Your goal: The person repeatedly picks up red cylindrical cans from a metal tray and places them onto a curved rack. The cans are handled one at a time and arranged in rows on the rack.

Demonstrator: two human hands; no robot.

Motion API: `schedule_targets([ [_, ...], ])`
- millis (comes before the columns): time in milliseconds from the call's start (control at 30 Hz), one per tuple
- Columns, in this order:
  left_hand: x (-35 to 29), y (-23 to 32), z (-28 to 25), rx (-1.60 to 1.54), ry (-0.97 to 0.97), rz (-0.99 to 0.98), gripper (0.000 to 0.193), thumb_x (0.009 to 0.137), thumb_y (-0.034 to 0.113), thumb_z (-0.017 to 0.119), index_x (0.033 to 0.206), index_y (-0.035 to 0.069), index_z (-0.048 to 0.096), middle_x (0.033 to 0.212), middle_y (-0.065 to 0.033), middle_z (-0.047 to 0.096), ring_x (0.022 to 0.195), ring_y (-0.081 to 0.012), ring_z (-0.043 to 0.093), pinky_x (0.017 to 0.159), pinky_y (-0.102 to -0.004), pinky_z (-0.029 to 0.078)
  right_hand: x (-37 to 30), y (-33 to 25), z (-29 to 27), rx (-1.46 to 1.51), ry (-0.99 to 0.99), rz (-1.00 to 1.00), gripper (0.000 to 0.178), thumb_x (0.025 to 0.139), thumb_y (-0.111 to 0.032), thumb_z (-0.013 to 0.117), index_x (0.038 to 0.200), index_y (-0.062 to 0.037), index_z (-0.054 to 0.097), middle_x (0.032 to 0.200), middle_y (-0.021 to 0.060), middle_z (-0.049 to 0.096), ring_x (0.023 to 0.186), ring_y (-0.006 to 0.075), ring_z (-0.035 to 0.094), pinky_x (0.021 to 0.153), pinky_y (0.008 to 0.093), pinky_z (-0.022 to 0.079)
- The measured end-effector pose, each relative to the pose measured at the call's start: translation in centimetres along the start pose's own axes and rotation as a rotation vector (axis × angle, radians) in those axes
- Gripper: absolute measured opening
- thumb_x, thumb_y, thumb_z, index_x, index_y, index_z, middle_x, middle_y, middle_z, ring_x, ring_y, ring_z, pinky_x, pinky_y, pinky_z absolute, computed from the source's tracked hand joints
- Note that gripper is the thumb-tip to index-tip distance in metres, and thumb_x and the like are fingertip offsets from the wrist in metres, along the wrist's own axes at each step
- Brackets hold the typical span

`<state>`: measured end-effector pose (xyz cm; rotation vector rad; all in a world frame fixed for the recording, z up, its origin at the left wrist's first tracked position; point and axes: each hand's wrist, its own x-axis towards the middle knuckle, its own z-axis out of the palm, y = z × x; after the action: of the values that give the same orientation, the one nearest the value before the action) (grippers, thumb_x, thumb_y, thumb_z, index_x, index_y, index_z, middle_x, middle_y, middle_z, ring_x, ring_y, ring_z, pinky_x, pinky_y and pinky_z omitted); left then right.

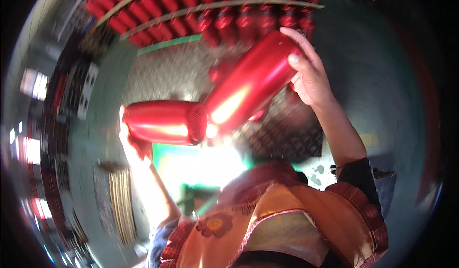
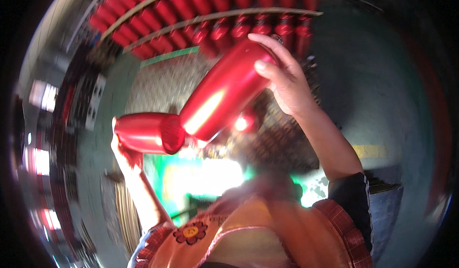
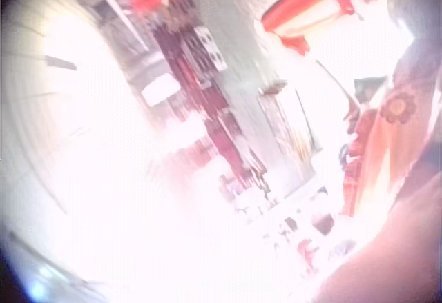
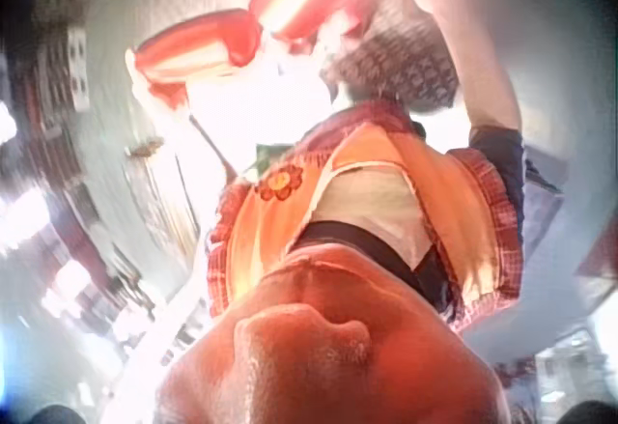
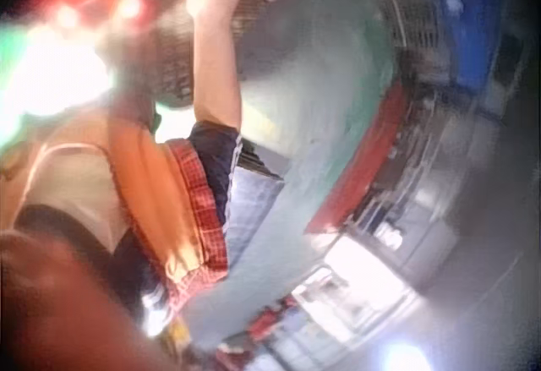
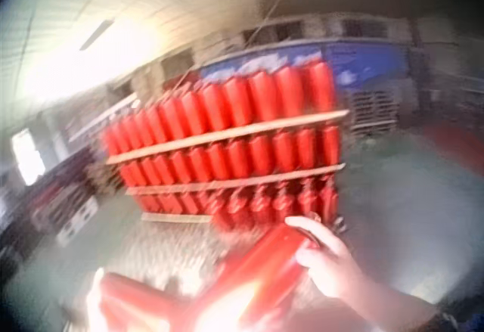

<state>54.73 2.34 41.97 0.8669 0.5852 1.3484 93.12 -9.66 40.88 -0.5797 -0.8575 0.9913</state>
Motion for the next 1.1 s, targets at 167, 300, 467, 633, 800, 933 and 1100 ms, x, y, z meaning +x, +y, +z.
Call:
schedule_targets([
  [167, -10.7, -0.5, -11.6, -0.179, 0.046, -0.142, 0.061, 0.094, 0.032, 0.065, 0.144, 0.005, 0.043, 0.134, -0.0203, 0.054, 0.120, -0.0323, 0.056, 0.105, -0.0448, 0.044, -6.0, 12.3, 9.6, 0.548, 0.029, 0.591, 0.049, 0.097, -0.029, 0.057, 0.141, -0.0115, 0.047, 0.139, 0.0076, 0.052, 0.127, 0.0220, 0.050, 0.106, 0.0445, 0.041],
  [300, -16.3, -4.9, -20.3, -0.451, 0.265, -0.280, 0.061, 0.092, 0.034, 0.066, 0.142, 0.006, 0.045, 0.133, -0.0210, 0.054, 0.118, -0.0335, 0.057, 0.100, -0.0442, 0.048, -9.0, 21.7, 15.9, 0.987, -0.164, 0.952, 0.048, 0.097, -0.034, 0.055, 0.136, -0.0075, 0.050, 0.127, 0.0143, 0.058, 0.113, 0.0259, 0.059, 0.094, 0.0423, 0.051],
  [467, -19.2, -10.9, -28.8, -0.888, 0.313, -0.328, 0.061, 0.090, 0.037, 0.067, 0.140, 0.006, 0.047, 0.132, -0.0218, 0.054, 0.116, -0.0350, 0.058, 0.094, -0.0435, 0.053, -11.2, 29.1, 19.3, 1.054, -0.258, 1.180, 0.049, 0.097, -0.036, 0.052, 0.134, -0.0038, 0.049, 0.123, 0.0192, 0.056, 0.110, 0.0311, 0.058, 0.090, 0.0446, 0.054],
  [633, -19.2, -14.6, -32.6, -1.228, 0.193, -0.330, 0.062, 0.088, 0.040, 0.069, 0.137, 0.007, 0.049, 0.130, -0.0226, 0.054, 0.113, -0.0365, 0.058, 0.087, -0.0428, 0.057, -12.0, 32.9, 19.5, 1.111, -0.288, 1.300, 0.052, 0.098, -0.039, 0.049, 0.132, -0.0002, 0.049, 0.120, 0.0240, 0.054, 0.107, 0.0363, 0.057, 0.086, 0.0470, 0.057],
  [800, -18.9, -15.8, -33.9, -1.307, 0.094, -0.348, 0.062, 0.087, 0.042, 0.070, 0.135, 0.008, 0.052, 0.129, -0.0235, 0.054, 0.111, -0.0380, 0.059, 0.081, -0.0421, 0.062, -13.1, 32.3, 20.1, 1.372, -0.148, 1.460, 0.054, 0.097, -0.036, 0.049, 0.135, 0.0019, 0.043, 0.134, 0.0290, 0.042, 0.122, 0.0432, 0.047, 0.091, 0.0600, 0.055],
  [933, -19.6, -15.6, -33.4, -1.276, 0.080, -0.383, 0.068, 0.085, 0.042, 0.071, 0.138, 0.009, 0.046, 0.131, -0.0225, 0.051, 0.109, -0.0369, 0.060, 0.078, -0.0404, 0.064, -14.1, 28.8, 18.0, 0.952, -0.113, 1.271, 0.071, 0.098, -0.060, 0.038, 0.127, 0.0018, 0.054, 0.115, 0.0233, 0.064, 0.098, 0.0387, 0.067, 0.076, 0.0478, 0.063],
  [1100, -19.7, -11.3, -29.1, -1.058, 0.072, -0.357, 0.052, 0.090, 0.034, 0.066, 0.133, 0.008, 0.053, 0.137, -0.0204, 0.053, 0.131, -0.0427, 0.044, 0.097, -0.0602, 0.051, -14.1, 17.0, 8.0, 0.190, -0.032, 0.639, 0.049, 0.098, -0.038, 0.053, 0.136, -0.0062, 0.051, 0.128, 0.0131, 0.060, 0.113, 0.0231, 0.062, 0.096, 0.0391, 0.052],
])
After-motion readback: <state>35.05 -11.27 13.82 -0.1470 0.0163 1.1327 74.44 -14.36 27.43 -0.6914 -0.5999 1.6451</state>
